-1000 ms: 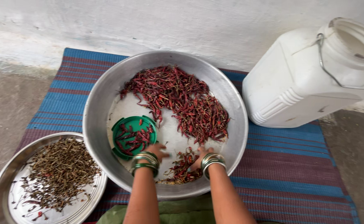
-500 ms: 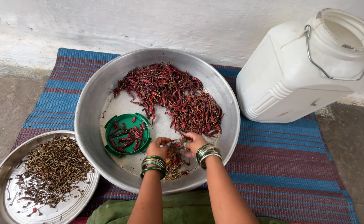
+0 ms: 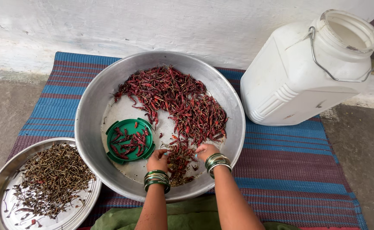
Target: The person picks up dried red chilies, pulls off the stems by hand, and places the destemmed chilies into a container.
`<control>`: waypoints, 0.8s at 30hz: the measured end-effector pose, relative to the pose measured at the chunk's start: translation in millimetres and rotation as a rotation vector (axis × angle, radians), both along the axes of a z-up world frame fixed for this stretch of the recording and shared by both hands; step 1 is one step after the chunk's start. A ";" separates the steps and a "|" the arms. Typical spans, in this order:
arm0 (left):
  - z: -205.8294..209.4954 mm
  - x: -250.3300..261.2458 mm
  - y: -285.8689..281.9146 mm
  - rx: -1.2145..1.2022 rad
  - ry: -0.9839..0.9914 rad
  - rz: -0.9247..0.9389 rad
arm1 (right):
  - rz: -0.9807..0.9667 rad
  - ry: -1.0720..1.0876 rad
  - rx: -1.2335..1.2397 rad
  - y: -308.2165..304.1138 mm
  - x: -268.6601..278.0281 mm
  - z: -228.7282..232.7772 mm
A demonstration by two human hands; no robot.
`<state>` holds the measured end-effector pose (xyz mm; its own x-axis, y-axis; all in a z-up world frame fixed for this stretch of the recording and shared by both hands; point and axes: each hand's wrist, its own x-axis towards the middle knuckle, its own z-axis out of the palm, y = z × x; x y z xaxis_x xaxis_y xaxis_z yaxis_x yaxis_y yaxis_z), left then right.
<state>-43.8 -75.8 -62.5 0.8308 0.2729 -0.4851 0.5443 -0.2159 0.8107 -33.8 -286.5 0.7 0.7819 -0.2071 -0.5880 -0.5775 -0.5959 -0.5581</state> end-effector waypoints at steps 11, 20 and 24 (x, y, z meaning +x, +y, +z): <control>-12.4 1.6 -19.1 -0.049 -0.035 -0.338 | 0.013 -0.211 0.243 -1.4 15.6 -105.1; -23.0 3.9 -5.6 0.016 -0.093 -0.062 | 0.114 -0.012 -0.110 12.1 3.3 -76.1; -18.4 5.1 -7.5 -0.072 -0.068 -0.084 | -0.227 0.017 0.425 15.7 6.8 -81.4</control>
